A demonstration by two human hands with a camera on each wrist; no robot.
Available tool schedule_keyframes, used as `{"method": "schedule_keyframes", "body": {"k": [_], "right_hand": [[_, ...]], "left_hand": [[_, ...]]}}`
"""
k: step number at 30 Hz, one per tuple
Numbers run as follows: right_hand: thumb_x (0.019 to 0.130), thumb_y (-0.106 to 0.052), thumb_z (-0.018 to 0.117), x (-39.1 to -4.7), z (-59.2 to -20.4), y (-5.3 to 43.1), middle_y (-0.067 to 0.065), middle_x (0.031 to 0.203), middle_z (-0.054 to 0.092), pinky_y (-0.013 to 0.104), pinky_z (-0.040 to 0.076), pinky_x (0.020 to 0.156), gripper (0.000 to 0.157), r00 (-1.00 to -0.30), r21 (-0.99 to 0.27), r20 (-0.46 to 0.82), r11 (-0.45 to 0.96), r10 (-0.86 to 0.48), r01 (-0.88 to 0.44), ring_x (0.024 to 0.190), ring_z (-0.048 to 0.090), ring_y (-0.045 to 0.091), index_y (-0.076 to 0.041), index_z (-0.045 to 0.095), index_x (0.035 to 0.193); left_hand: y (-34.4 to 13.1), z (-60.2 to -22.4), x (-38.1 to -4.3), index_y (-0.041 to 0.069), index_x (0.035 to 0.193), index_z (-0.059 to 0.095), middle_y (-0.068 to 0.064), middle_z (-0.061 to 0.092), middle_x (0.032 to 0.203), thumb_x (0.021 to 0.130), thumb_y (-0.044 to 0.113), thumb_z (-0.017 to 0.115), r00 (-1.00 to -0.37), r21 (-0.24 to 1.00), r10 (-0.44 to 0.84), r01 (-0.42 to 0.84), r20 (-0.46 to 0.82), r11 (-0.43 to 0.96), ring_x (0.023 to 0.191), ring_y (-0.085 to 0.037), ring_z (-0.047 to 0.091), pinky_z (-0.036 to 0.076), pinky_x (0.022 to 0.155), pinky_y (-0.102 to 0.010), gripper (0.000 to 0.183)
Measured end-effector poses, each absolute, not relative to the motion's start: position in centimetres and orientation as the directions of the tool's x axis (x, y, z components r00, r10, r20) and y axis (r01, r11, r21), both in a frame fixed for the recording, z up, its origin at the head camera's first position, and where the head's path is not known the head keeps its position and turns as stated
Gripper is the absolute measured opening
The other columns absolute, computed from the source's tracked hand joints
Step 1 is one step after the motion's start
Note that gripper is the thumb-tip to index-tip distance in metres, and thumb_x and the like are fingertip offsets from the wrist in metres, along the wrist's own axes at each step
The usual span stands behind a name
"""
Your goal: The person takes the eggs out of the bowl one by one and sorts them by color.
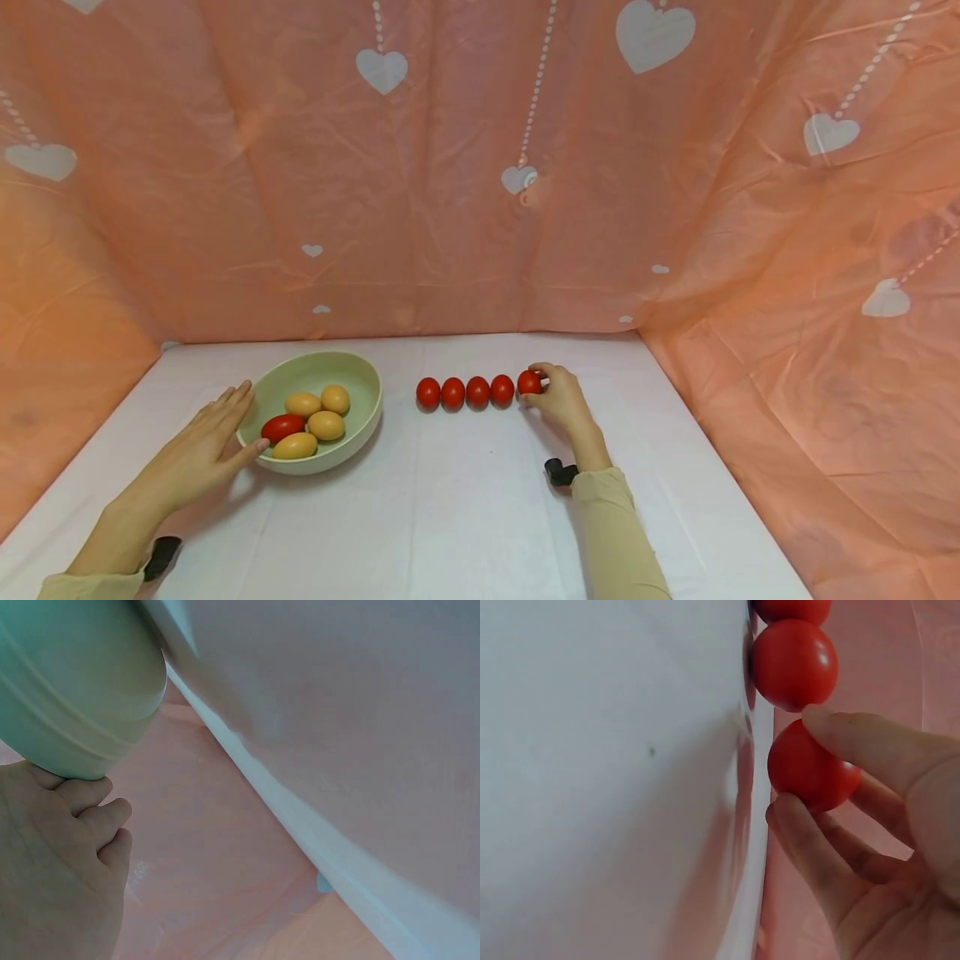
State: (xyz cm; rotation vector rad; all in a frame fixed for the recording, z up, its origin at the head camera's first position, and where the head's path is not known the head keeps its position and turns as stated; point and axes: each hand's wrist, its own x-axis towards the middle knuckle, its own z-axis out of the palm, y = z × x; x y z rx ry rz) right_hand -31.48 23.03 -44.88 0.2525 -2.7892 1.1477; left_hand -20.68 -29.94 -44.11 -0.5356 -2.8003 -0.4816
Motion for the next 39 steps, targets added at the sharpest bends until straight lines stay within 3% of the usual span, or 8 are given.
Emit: {"method": "schedule_keyframes", "body": {"k": [16,28,35,39], "right_hand": [[0.084,-0.007,0.084,-31.44,-45.15,22.77,0.026,0.125,0.067,0.053,0.058,0.094,0.055,-0.98,-0.662,0.143,0.723,-0.136,-0.197,0.101,0.071,0.037,0.004,0.064,0.133],[0.083,-0.011,0.086,-31.41,-44.98,22.82,0.024,0.125,0.068,0.052,0.058,0.093,0.059,-0.984,-0.66,0.117,0.73,-0.133,-0.177,0.102,0.07,0.035,0.004,0.063,0.136],[0.083,-0.012,0.087,-31.36,-44.77,22.74,0.025,0.129,0.066,0.052,0.058,0.096,0.061,-0.987,-0.665,0.103,0.729,-0.125,-0.162,0.105,0.07,0.037,0.003,0.062,0.137],[0.083,-0.012,0.087,-31.33,-44.55,22.75,0.026,0.129,0.065,0.053,0.058,0.094,0.06,-0.985,-0.654,0.125,0.737,-0.116,-0.169,0.105,0.07,0.036,0.003,0.063,0.137]], "left_hand": [[-29.83,-43.89,-20.76,-0.013,0.156,0.032,-0.031,0.026,0.165,0.099,0.047,0.067,-0.91,0.285,0.31,0.386,0.276,0.878,0.149,-0.053,0.029,0.016,0.128,-0.058,0.09],[-29.98,-44.17,-20.75,-0.013,0.156,0.032,-0.032,0.027,0.165,0.1,0.048,0.066,-0.905,0.289,0.307,0.391,0.294,0.874,0.149,-0.054,0.029,0.006,0.131,-0.047,0.09],[-29.97,-44.12,-20.77,-0.012,0.157,0.03,-0.031,0.026,0.165,0.101,0.05,0.064,-0.912,0.296,0.305,0.382,0.275,0.875,0.151,-0.053,0.026,0.015,0.127,-0.06,0.09],[-29.92,-44.05,-20.66,-0.012,0.157,0.031,-0.031,0.027,0.165,0.1,0.049,0.065,-0.909,0.296,0.303,0.384,0.285,0.875,0.15,-0.053,0.027,0.01,0.13,-0.054,0.09]]}}
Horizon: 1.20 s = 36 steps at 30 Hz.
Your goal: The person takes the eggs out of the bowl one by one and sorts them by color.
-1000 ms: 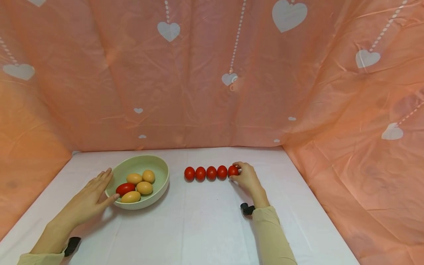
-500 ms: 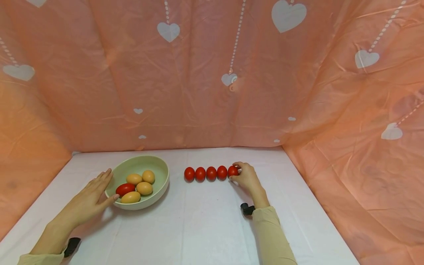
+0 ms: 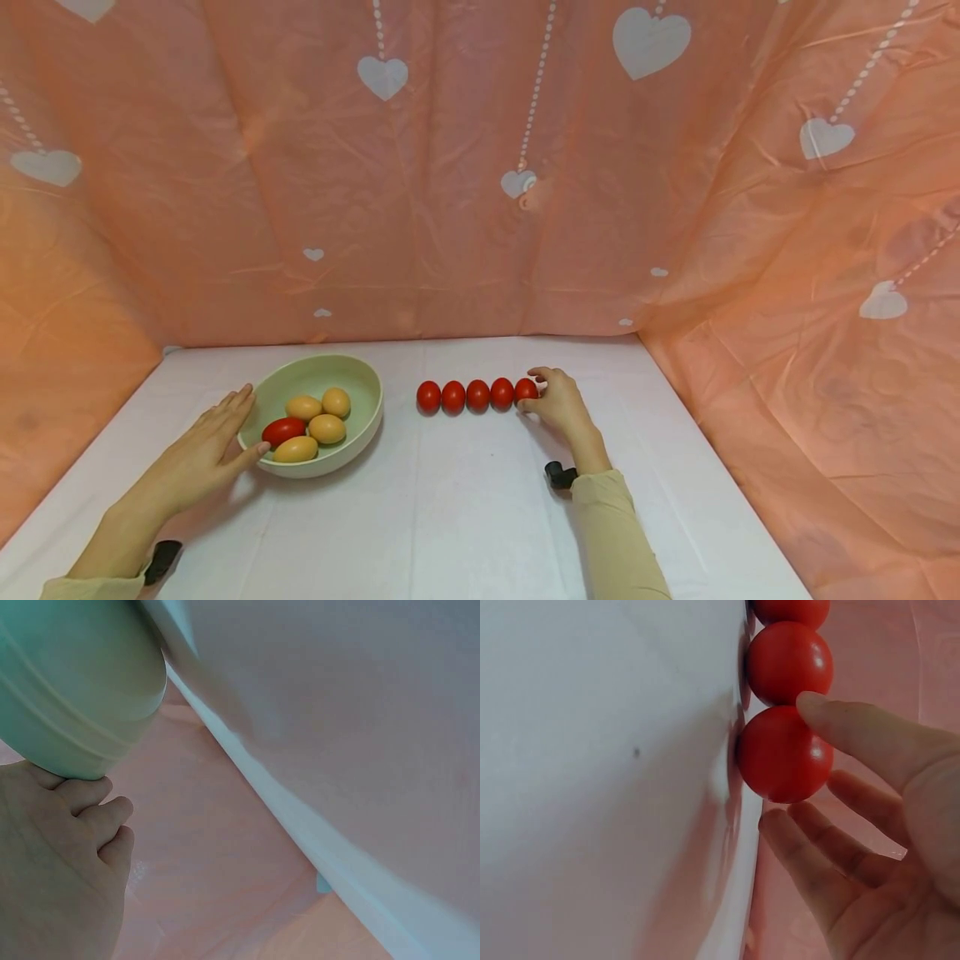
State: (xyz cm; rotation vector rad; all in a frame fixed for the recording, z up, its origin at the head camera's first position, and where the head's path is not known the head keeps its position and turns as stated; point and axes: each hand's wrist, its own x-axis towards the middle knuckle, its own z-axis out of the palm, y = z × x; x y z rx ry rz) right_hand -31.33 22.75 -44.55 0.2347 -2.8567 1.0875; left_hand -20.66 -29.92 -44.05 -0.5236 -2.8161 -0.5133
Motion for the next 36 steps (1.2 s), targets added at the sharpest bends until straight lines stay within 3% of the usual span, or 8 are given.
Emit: {"method": "schedule_keyframes", "body": {"k": [4,13,21,28,36], "right_hand": [[0.084,-0.011,0.085,-31.3,-44.3,22.7,0.026,0.128,0.064,0.053,0.058,0.094,0.058,-0.978,-0.644,0.176,0.739,-0.109,-0.198,0.108,0.067,0.039,0.003,0.064,0.135],[0.087,-0.01,0.082,-30.9,-43.3,21.6,0.028,0.133,0.061,0.057,0.055,0.098,0.053,-0.947,-0.613,0.291,0.734,-0.135,-0.292,0.113,0.063,0.047,0.003,0.064,0.135],[0.09,-0.008,0.079,-30.3,-43.0,18.8,0.024,0.134,0.062,0.054,0.056,0.099,0.048,-0.93,-0.638,0.34,0.691,-0.143,-0.339,0.117,0.063,0.043,0.001,0.065,0.135],[0.09,-0.006,0.078,-30.5,-43.1,16.3,0.021,0.132,0.065,0.051,0.059,0.096,0.043,-0.889,-0.614,0.402,0.656,-0.22,-0.44,0.112,0.067,0.04,0.001,0.067,0.131],[0.089,-0.002,0.078,-30.7,-42.5,13.7,0.019,0.127,0.068,0.046,0.062,0.09,0.039,-0.826,-0.579,0.464,0.597,-0.319,-0.555,0.105,0.069,0.04,0.001,0.069,0.127]], "left_hand": [[-29.9,-44.0,-20.6,-0.012,0.157,0.031,-0.031,0.026,0.165,0.1,0.049,0.065,-0.908,0.296,0.304,0.387,0.289,0.873,0.15,-0.053,0.027,0.007,0.13,-0.05,0.09],[-29.9,-43.9,-20.6,-0.012,0.157,0.031,-0.031,0.026,0.165,0.1,0.049,0.065,-0.911,0.299,0.301,0.382,0.284,0.875,0.149,-0.054,0.028,0.01,0.13,-0.054,0.09],[-29.9,-44.0,-20.7,-0.011,0.157,0.031,-0.031,0.027,0.165,0.099,0.049,0.067,-0.911,0.284,0.302,0.38,0.282,0.881,0.149,-0.053,0.03,0.017,0.128,-0.058,0.091],[-30.0,-44.1,-20.6,-0.011,0.157,0.031,-0.03,0.027,0.165,0.099,0.048,0.067,-0.908,0.28,0.303,0.383,0.289,0.88,0.149,-0.053,0.03,0.012,0.13,-0.051,0.09],[-29.9,-43.8,-20.7,-0.011,0.158,0.03,-0.03,0.026,0.166,0.099,0.051,0.065,-0.92,0.285,0.299,0.367,0.254,0.886,0.15,-0.052,0.027,0.022,0.124,-0.063,0.092]]}}
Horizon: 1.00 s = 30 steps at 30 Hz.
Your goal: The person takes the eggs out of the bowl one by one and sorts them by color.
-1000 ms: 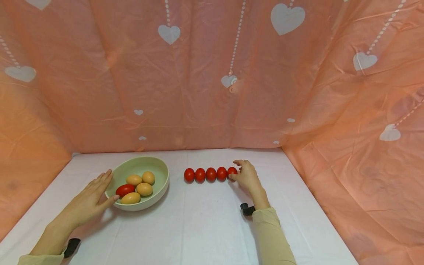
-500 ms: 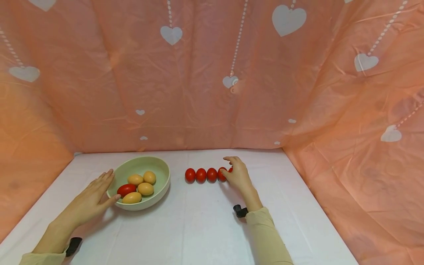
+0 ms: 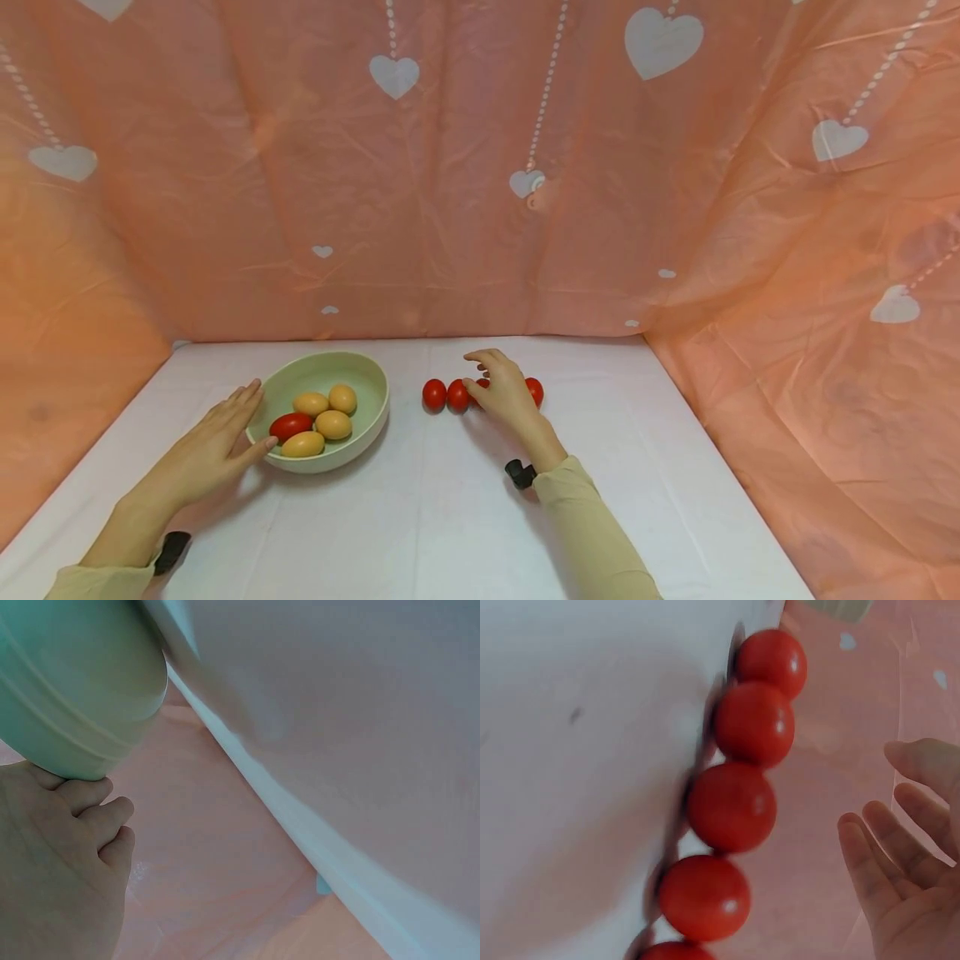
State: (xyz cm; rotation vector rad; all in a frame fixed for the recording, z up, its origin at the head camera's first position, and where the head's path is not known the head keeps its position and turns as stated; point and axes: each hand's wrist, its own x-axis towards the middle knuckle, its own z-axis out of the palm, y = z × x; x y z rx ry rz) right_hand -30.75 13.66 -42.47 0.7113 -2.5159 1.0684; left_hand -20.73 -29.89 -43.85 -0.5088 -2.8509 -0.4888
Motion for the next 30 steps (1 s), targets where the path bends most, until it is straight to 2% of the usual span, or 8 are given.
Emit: {"method": "schedule_keyframes", "body": {"k": [7,18,30], "right_hand": [[0.091,-0.003,0.077,-31.1,-41.5,11.1,0.017,0.126,0.068,0.045,0.062,0.09,0.036,-0.775,-0.549,0.47,0.547,-0.423,-0.632,0.103,0.07,0.038,0.001,0.069,0.126],[0.094,-0.006,0.076,-31.7,-39.3,6.7,0.015,0.129,0.066,0.036,0.061,0.091,0.035,-0.63,-0.436,0.482,0.457,-0.609,-0.775,0.103,0.071,0.031,0.0,0.068,0.128],[0.097,-0.012,0.074,-31.9,-38.2,1.3,0.009,0.131,0.065,0.024,0.055,0.093,0.035,-0.508,-0.317,0.324,0.414,-0.798,-0.853,0.109,0.069,0.024,-0.004,0.068,0.131]], "left_hand": [[-29.9,-43.8,-20.7,-0.011,0.158,0.03,-0.031,0.026,0.166,0.099,0.05,0.066,-0.919,0.287,0.301,0.369,0.254,0.884,0.15,-0.052,0.027,0.022,0.124,-0.063,0.092],[-29.8,-43.8,-20.8,-0.011,0.158,0.03,-0.029,0.025,0.167,0.099,0.049,0.066,-0.92,0.294,0.301,0.368,0.25,0.882,0.151,-0.052,0.027,0.024,0.123,-0.064,0.091],[-29.9,-43.9,-20.8,-0.01,0.158,0.03,-0.029,0.026,0.167,0.1,0.05,0.065,-0.921,0.292,0.297,0.366,0.253,0.884,0.151,-0.051,0.027,0.021,0.125,-0.061,0.091]]}}
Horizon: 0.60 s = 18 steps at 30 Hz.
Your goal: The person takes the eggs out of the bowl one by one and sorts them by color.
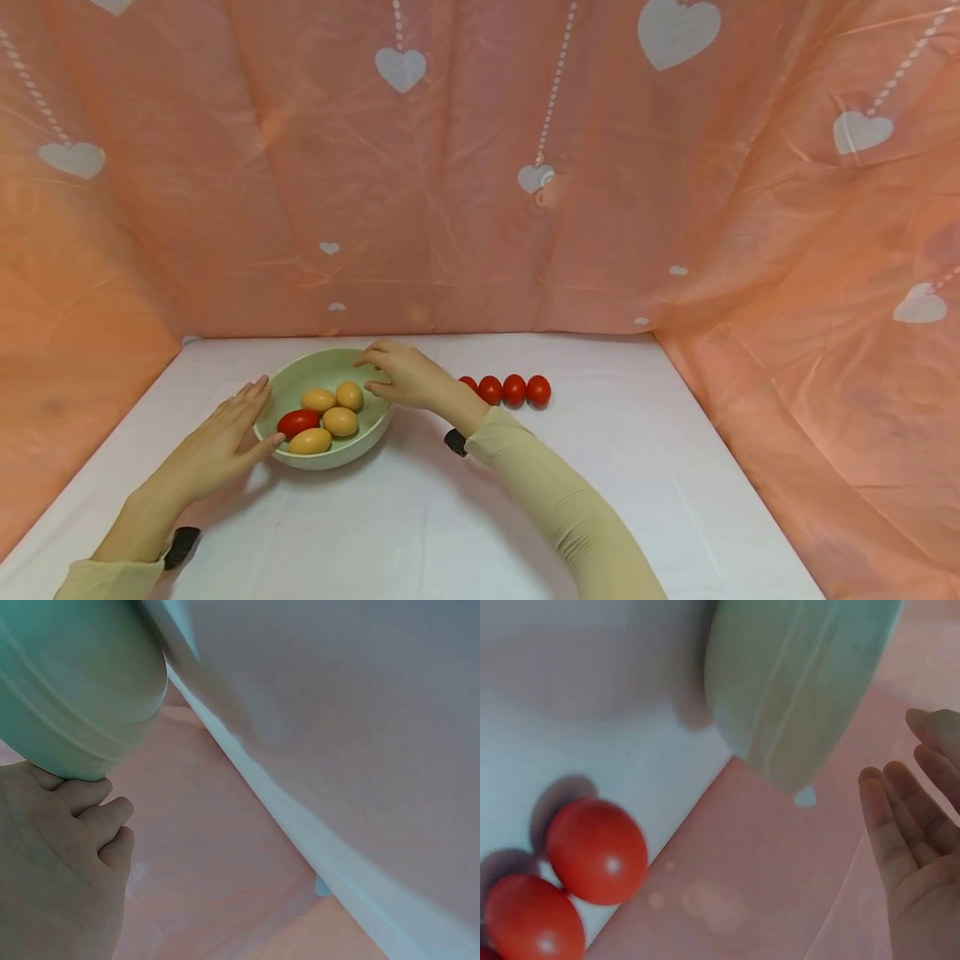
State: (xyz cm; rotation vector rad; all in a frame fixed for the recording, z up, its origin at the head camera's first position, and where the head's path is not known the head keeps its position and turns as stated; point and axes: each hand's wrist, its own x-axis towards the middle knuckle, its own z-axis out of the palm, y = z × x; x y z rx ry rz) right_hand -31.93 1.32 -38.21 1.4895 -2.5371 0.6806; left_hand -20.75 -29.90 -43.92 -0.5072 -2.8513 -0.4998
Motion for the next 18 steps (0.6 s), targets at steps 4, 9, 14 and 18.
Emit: {"method": "schedule_keyframes", "body": {"k": [4,9,14,18], "right_hand": [[0.098,-0.01,0.073,-31.9,-38.0,-0.3,0.01,0.131,0.066,0.021,0.055,0.092,0.035,-0.454,-0.291,0.272,0.378,-0.848,-0.879,0.109,0.069,0.024,-0.004,0.067,0.132],[0.099,-0.009,0.072,-31.8,-37.9,-2.1,0.011,0.129,0.067,0.017,0.055,0.091,0.033,-0.388,-0.285,0.228,0.32,-0.893,-0.904,0.107,0.07,0.023,-0.004,0.068,0.131],[0.099,-0.008,0.072,-31.7,-38.2,-4.0,0.012,0.125,0.069,0.012,0.053,0.088,0.029,-0.334,-0.275,0.186,0.277,-0.924,-0.921,0.104,0.071,0.023,-0.002,0.07,0.127],[0.1,-0.01,0.071,-31.6,-38.6,-5.3,0.007,0.129,0.069,0.011,0.049,0.093,0.031,-0.319,-0.236,0.135,0.283,-0.938,-0.93,0.11,0.068,0.017,-0.008,0.07,0.131]], "left_hand": [[-29.9,-43.9,-20.8,-0.01,0.158,0.03,-0.029,0.026,0.167,0.1,0.05,0.065,-0.921,0.289,0.296,0.364,0.253,0.885,0.151,-0.051,0.027,0.022,0.125,-0.061,0.091],[-29.9,-43.8,-20.8,-0.01,0.158,0.03,-0.028,0.025,0.167,0.1,0.051,0.064,-0.924,0.292,0.294,0.359,0.245,0.887,0.151,-0.05,0.027,0.022,0.124,-0.062,0.091],[-30.0,-43.9,-20.8,-0.01,0.158,0.029,-0.028,0.024,0.168,0.1,0.051,0.063,-0.924,0.295,0.291,0.358,0.249,0.886,0.152,-0.051,0.027,0.022,0.124,-0.063,0.091],[-30.0,-44.0,-20.8,-0.01,0.158,0.03,-0.027,0.024,0.168,0.101,0.052,0.063,-0.923,0.293,0.289,0.357,0.253,0.887,0.152,-0.05,0.027,0.023,0.124,-0.063,0.091]]}}
